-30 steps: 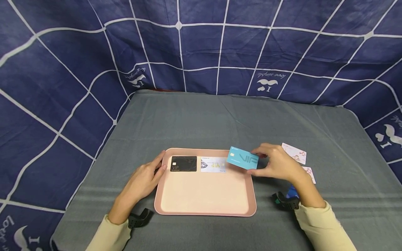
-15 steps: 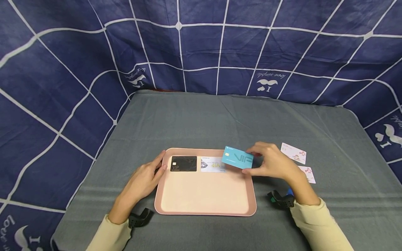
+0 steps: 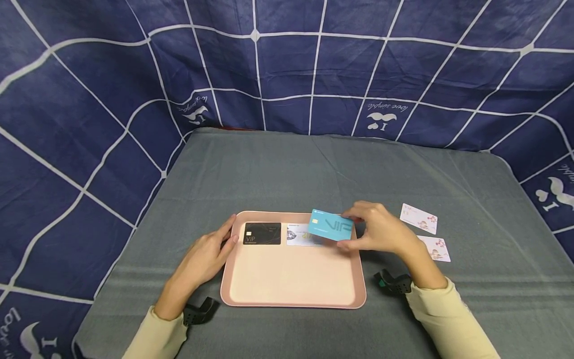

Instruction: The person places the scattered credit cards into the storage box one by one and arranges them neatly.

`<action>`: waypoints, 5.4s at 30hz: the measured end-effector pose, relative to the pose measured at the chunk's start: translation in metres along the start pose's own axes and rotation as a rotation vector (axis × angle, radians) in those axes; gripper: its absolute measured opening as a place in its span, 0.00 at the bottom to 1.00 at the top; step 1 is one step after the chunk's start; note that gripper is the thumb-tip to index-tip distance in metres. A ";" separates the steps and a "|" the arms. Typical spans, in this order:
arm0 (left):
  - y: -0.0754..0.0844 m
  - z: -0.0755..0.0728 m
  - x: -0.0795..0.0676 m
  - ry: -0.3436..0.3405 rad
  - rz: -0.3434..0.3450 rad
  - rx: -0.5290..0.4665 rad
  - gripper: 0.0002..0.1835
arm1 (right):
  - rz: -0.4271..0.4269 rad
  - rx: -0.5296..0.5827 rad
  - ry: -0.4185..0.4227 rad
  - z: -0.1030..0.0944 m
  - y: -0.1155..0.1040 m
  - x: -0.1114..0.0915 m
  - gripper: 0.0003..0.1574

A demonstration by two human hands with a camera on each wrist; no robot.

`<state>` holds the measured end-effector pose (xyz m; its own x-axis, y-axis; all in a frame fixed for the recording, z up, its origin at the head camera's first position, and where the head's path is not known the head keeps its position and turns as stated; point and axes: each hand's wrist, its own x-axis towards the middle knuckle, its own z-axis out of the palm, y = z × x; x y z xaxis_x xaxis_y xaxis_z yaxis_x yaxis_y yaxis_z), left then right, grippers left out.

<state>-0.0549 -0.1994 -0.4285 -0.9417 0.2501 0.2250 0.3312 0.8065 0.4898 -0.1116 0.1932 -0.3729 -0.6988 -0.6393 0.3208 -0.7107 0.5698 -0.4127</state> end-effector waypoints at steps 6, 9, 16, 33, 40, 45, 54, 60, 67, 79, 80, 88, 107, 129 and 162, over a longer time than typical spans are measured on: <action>0.000 0.000 0.001 0.002 0.003 0.003 0.28 | -0.017 0.011 -0.007 0.002 -0.002 0.005 0.31; 0.000 0.000 0.000 0.000 0.008 -0.001 0.28 | -0.033 0.018 -0.005 0.003 -0.003 0.007 0.31; 0.000 -0.001 -0.001 -0.007 0.008 -0.015 0.28 | -0.059 0.010 -0.001 0.005 -0.006 0.014 0.31; 0.001 -0.001 0.000 -0.013 0.001 -0.014 0.28 | -0.056 0.017 -0.033 0.012 -0.013 0.026 0.30; 0.000 -0.002 -0.001 -0.015 0.006 -0.011 0.28 | -0.051 0.041 -0.057 0.016 -0.022 0.035 0.29; -0.001 -0.001 -0.001 -0.012 0.012 -0.011 0.28 | -0.057 0.036 -0.088 0.020 -0.027 0.041 0.30; -0.002 -0.001 -0.001 -0.014 0.013 -0.013 0.28 | -0.057 0.028 -0.177 0.029 -0.034 0.047 0.31; -0.002 0.000 -0.001 -0.017 0.008 -0.014 0.29 | -0.057 0.031 -0.211 0.034 -0.038 0.050 0.31; -0.002 0.000 -0.001 -0.016 0.009 -0.008 0.29 | -0.010 0.023 -0.247 0.040 -0.044 0.053 0.32; -0.002 0.001 -0.001 -0.018 0.003 -0.014 0.29 | -0.088 0.040 -0.225 0.056 -0.041 0.057 0.32; -0.002 0.001 -0.001 -0.019 0.000 -0.014 0.29 | -0.092 0.045 -0.224 0.057 -0.041 0.057 0.33; -0.001 0.000 -0.001 -0.025 -0.004 -0.018 0.29 | -0.108 0.078 -0.219 0.060 -0.042 0.061 0.33; 0.000 -0.002 0.001 -0.029 -0.017 -0.010 0.29 | -0.079 0.046 -0.337 0.071 -0.047 0.067 0.28; 0.000 -0.003 0.002 -0.035 -0.003 -0.007 0.29 | -0.150 -0.099 -0.422 0.085 -0.080 0.085 0.25; 0.000 -0.005 0.002 -0.048 -0.015 0.005 0.29 | -0.100 -0.263 -0.488 0.100 -0.093 0.084 0.34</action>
<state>-0.0570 -0.2016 -0.4237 -0.9485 0.2628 0.1768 0.3164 0.8130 0.4888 -0.0962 0.0352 -0.3925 -0.5526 -0.8261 -0.1104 -0.8117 0.5635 -0.1540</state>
